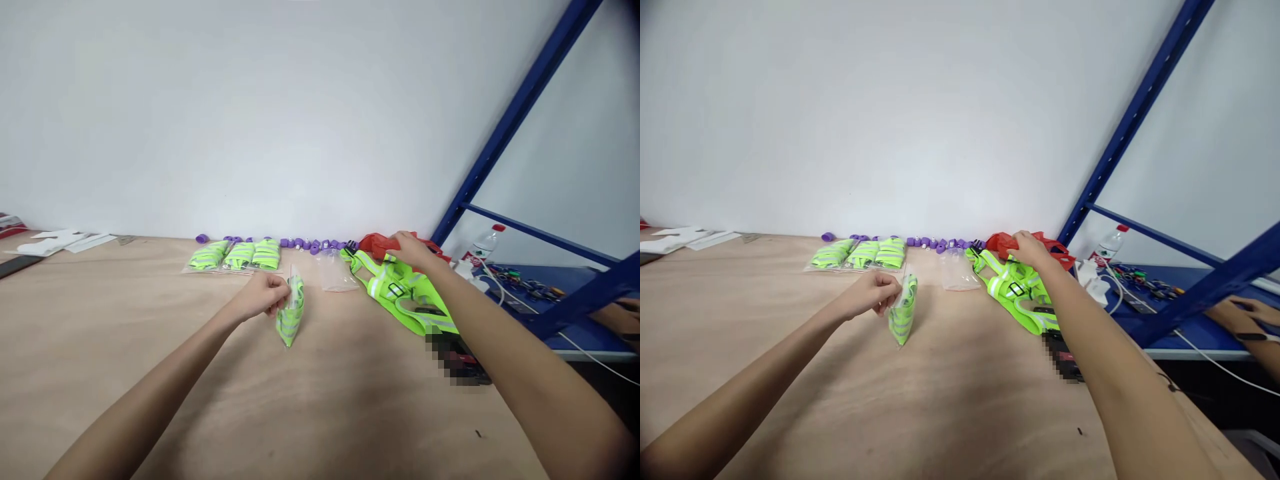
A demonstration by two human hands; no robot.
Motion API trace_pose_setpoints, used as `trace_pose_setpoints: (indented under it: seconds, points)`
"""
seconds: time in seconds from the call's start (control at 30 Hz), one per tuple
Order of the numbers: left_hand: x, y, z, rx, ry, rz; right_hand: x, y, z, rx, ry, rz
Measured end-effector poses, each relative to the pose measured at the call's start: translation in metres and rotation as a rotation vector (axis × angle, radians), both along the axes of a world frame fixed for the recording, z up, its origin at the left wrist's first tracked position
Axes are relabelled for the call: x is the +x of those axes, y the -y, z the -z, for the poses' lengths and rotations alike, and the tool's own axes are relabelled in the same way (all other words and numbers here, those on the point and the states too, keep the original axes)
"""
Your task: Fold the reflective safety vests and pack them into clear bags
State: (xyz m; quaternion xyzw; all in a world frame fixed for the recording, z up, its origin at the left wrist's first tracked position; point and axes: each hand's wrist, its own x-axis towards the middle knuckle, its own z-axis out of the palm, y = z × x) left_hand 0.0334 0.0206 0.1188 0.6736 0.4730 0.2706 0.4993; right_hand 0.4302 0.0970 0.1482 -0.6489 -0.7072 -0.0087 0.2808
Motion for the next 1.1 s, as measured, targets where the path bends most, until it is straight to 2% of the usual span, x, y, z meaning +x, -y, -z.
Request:
trace_pose_setpoints:
  seconds: [0.07, 0.13, 0.23, 0.3, 0.37, 0.53, 0.7, 0.8, 0.97, 1.1]
  points:
    - [-0.001, 0.002, 0.0, 0.027, 0.062, -0.019, -0.031, 0.018, 0.018, 0.005, -0.053, -0.04]
    - [0.001, 0.006, -0.001, 0.016, 0.141, -0.033, -0.074, 0.045, 0.029, -0.025, -0.149, -0.126]
    - [0.009, 0.018, -0.003, -0.011, 0.231, -0.016, -0.144, 0.089, 0.04, -0.289, -0.63, -0.451]
    - [0.015, 0.028, -0.002, -0.018, 0.282, -0.008, -0.179, 0.112, 0.045, -0.452, -0.785, -0.541]
    - [0.019, 0.037, 0.0, -0.037, 0.348, -0.007, -0.198, 0.127, 0.046, -0.569, -0.86, -0.57]
    - [0.02, 0.049, 0.013, -0.154, 0.467, 0.106, -0.195, 0.138, 0.033, -0.693, -0.79, -0.567]
    - [0.032, 0.05, 0.037, -0.188, 0.563, -0.014, -0.18, 0.139, 0.024, -0.758, -0.768, -0.485]
    - [0.038, 0.056, 0.045, -0.139, 0.522, 0.024, -0.167, 0.142, 0.023, -0.813, -0.847, -0.494]
    - [0.043, 0.064, 0.036, -0.067, 0.348, 0.148, -0.151, 0.152, 0.031, -0.801, -1.008, -0.566]
    - [0.042, 0.06, 0.022, -0.16, 0.237, 0.26, -0.154, 0.161, 0.037, -0.686, -1.008, -0.63]
